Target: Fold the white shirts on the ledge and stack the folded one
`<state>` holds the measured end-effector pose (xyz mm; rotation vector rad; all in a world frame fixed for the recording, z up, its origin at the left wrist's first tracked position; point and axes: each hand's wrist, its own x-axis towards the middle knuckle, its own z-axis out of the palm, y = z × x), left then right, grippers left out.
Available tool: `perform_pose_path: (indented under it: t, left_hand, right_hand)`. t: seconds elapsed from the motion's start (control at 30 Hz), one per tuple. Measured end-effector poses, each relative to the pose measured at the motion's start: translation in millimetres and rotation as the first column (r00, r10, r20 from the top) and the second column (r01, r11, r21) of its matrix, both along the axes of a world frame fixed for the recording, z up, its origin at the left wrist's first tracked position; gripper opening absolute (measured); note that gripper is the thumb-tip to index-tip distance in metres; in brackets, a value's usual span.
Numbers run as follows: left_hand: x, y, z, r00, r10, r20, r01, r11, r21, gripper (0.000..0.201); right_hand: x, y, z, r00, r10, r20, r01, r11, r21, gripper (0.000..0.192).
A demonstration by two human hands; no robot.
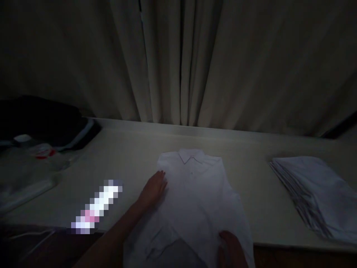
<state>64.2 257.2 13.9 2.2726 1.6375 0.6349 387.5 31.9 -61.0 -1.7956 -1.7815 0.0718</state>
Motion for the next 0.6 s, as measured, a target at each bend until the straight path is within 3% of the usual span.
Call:
perform_pose_path:
  t: [0.13,0.27,0.4,0.5,0.6]
  left_hand:
    - [0,28,-33.8,0.927,0.050,-0.372,-0.016,0.995,0.096,0.062]
    - [-18,39,-55.6,0.882,0.074,-0.466,-0.009,0.990,0.139,0.073]
    - [-20,39,-58.5,0.874,0.111,-0.474,-0.015,0.979,0.202,0.073]
    - [-8,37,-54.9,0.890,0.076,-0.450,0.040,0.969,0.243,0.066]
    - [3,36,-55.6,0.904,0.019,-0.426,0.090,0.968,0.233,0.059]
  right_hand:
    - [-27,45,4.7,0.981,0.051,0.189,-0.048,0.999,-0.023,0.047]
    - [-34,57,-18.6,0.948,0.058,0.313,-0.027,0.994,-0.105,0.064]
    - [-31,52,-31.5,0.939,0.083,0.334,-0.040,0.990,-0.134,0.075]
    - [-24,71,-10.2,0.942,0.078,0.326,-0.037,0.991,-0.130,0.070]
    - [-13,121,20.9,0.953,0.005,0.304,0.032,0.992,-0.119,0.060]
